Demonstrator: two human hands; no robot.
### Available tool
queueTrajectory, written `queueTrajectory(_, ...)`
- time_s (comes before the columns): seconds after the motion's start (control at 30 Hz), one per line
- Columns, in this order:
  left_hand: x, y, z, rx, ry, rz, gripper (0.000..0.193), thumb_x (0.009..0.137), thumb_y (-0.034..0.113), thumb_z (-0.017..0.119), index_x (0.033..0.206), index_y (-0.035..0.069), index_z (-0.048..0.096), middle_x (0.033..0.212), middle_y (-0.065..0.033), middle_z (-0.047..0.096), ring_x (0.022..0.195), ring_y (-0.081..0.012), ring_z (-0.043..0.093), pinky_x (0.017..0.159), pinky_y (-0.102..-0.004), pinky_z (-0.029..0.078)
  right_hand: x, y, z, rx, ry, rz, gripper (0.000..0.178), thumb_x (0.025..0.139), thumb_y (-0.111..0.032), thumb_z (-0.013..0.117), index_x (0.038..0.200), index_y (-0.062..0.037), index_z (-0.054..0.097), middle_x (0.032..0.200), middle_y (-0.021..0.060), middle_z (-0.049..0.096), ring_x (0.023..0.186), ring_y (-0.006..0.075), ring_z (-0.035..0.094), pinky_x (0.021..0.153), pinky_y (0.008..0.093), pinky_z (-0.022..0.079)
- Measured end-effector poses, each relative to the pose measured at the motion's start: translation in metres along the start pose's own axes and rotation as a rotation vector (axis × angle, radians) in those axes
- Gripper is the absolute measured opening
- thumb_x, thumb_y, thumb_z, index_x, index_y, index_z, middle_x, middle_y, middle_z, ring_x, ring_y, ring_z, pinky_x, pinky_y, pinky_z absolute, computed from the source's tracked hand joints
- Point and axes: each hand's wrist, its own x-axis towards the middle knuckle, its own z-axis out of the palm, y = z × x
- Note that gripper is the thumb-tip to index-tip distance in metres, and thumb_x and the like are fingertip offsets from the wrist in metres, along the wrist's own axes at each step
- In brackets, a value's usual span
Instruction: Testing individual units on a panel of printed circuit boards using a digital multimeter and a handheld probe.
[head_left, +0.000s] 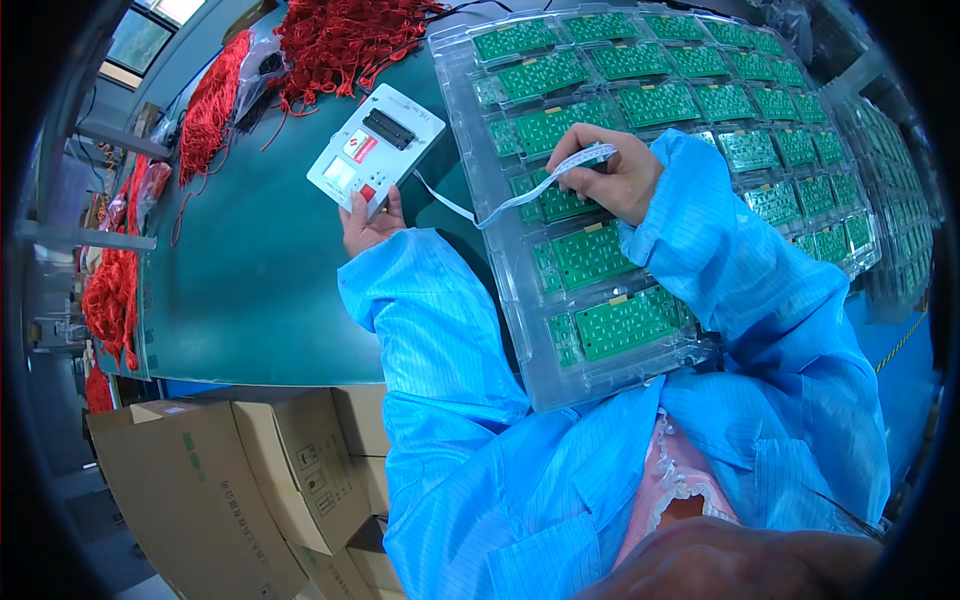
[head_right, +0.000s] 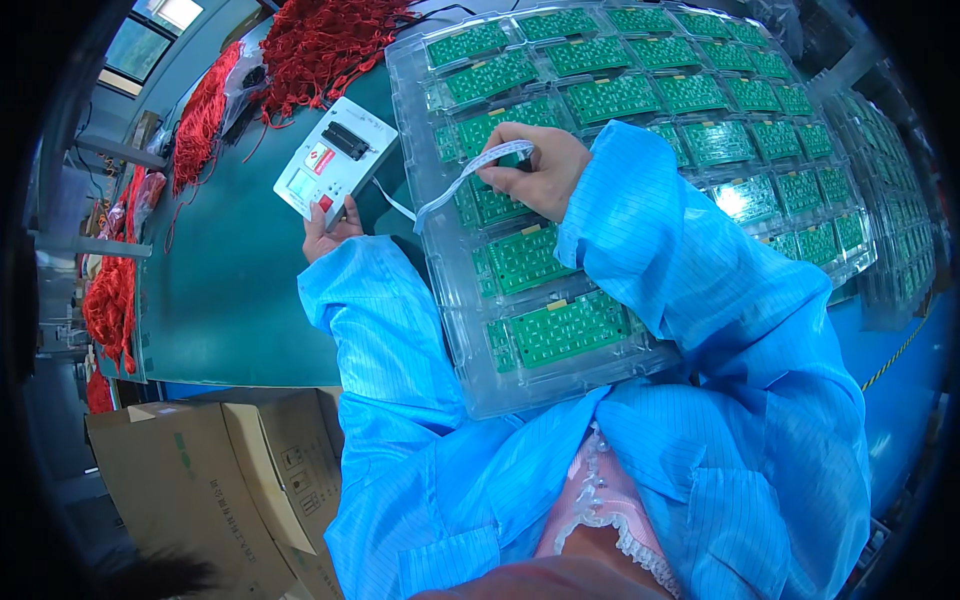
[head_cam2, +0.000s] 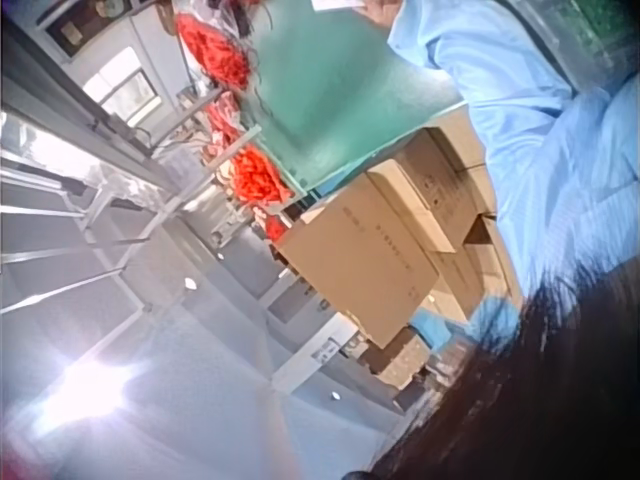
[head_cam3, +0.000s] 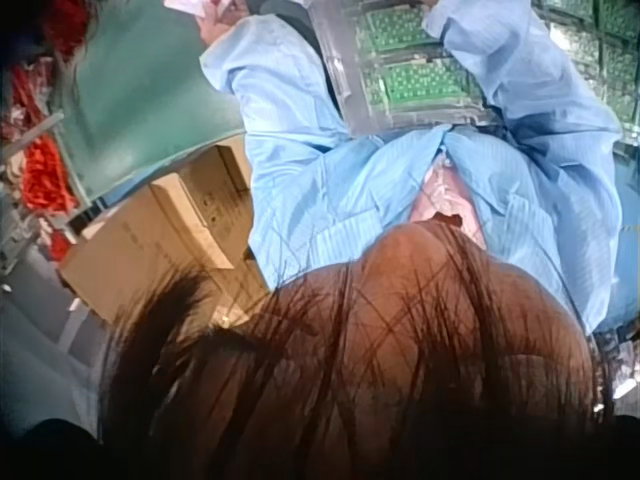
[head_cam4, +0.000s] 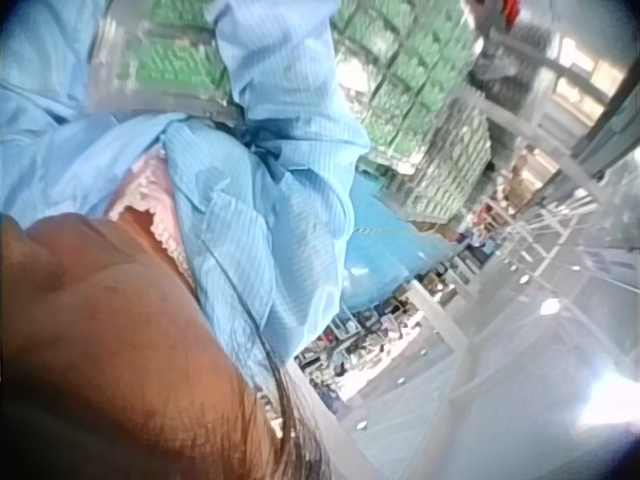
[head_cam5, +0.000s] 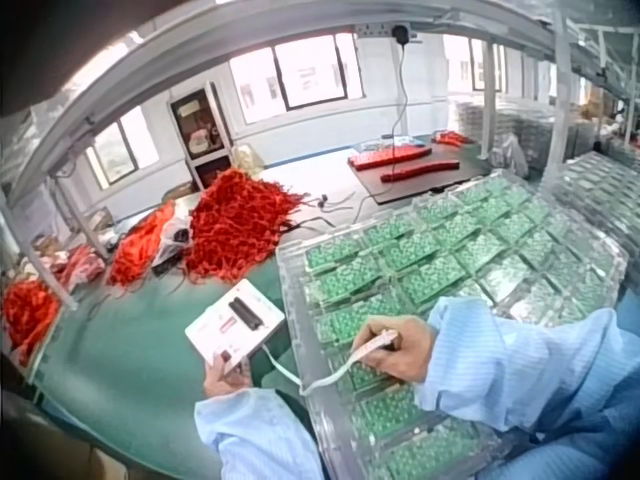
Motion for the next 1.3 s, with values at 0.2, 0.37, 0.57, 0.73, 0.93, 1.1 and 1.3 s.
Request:
queueTrajectory(0.2,-0.001,0.0,0.002,-0.011,-0.005,0.001,0.037,0.085,0.012,0.045,0.119,0.004,0.032,0.11,-0.0168,0.047,0.094,-0.0281,0.052,0.072,-0.0331,0.051,0.003,-0.002,-0.001,-0.016,-0.003,-0.015,0.009,0.072,0.002,0.053,0.079,-0.004,0.054,0.064,0.004,0.053,0.053,0.0085,0.045,0.049,0.0179,0.037)
queueTrajectory(0.37,-0.004,0.001,0.004,-0.017,0.015,0.002,0.037,0.085,0.011,0.045,0.118,0.004,0.032,0.109,-0.0166,0.047,0.094,-0.0281,0.053,0.072,-0.0326,0.051,0.011,-0.003,0.0,-0.079,-0.034,-0.004,0.007,0.074,0.0,0.054,0.079,-0.0043,0.053,0.062,0.0043,0.054,0.05,0.0089,0.045,0.047,0.0185,0.037)
queueTrajectory(0.57,0.001,0.0,-0.002,0.037,-0.034,-0.007,0.038,0.084,0.008,0.046,0.118,0.004,0.033,0.109,-0.0159,0.047,0.095,-0.028,0.053,0.072,-0.0324,0.051,0.015,-0.001,0.002,-0.105,-0.042,0.033,0.006,0.074,-0.001,0.055,0.078,-0.0047,0.053,0.059,0.0044,0.053,0.048,0.0092,0.045,0.044,0.0193,0.037)
queueTrajectory(0.73,0.001,-0.002,-0.003,-0.03,-0.035,-0.022,0.039,0.083,0.006,0.048,0.118,0.004,0.033,0.108,-0.0155,0.048,0.095,-0.028,0.053,0.072,-0.0327,0.051,0.013,-0.001,0.002,-0.11,-0.018,-0.012,0.007,0.073,-0.001,0.056,0.078,-0.0047,0.053,0.059,0.0043,0.053,0.047,0.0093,0.045,0.044,0.0194,0.037)
queueTrajectory(0.93,-0.001,0.001,-0.001,-0.067,-0.049,-0.009,0.039,0.082,0.005,0.048,0.118,0.004,0.033,0.107,-0.0156,0.048,0.095,-0.0281,0.053,0.072,-0.0331,0.051,0.012,-0.005,0.004,-0.127,-0.012,-0.027,0.008,0.073,0.001,0.056,0.079,-0.0043,0.053,0.059,0.0043,0.053,0.047,0.0093,0.045,0.044,0.0195,0.037)
queueTrajectory(1.1,-0.003,0.002,0.001,-0.046,-0.041,-0.006,0.039,0.082,0.006,0.048,0.118,0.004,0.033,0.108,-0.0159,0.047,0.095,-0.0282,0.052,0.073,-0.0332,0.05,0.012,-0.008,0.005,-0.134,-0.01,-0.013,0.009,0.073,0.002,0.055,0.08,-0.0039,0.053,0.059,0.0042,0.053,0.047,0.009,0.045,0.044,0.0193,0.038)
queueTrajectory(1.3,-0.005,0.002,0.004,-0.037,-0.015,-0.005,0.038,0.083,0.007,0.048,0.118,0.004,0.033,0.109,-0.016,0.047,0.096,-0.0279,0.052,0.073,-0.0331,0.05,0.012,-0.008,0.005,-0.136,-0.01,0.01,0.01,0.073,0.002,0.055,0.081,-0.0035,0.053,0.059,0.0042,0.054,0.047,0.0087,0.045,0.044,0.0193,0.038)
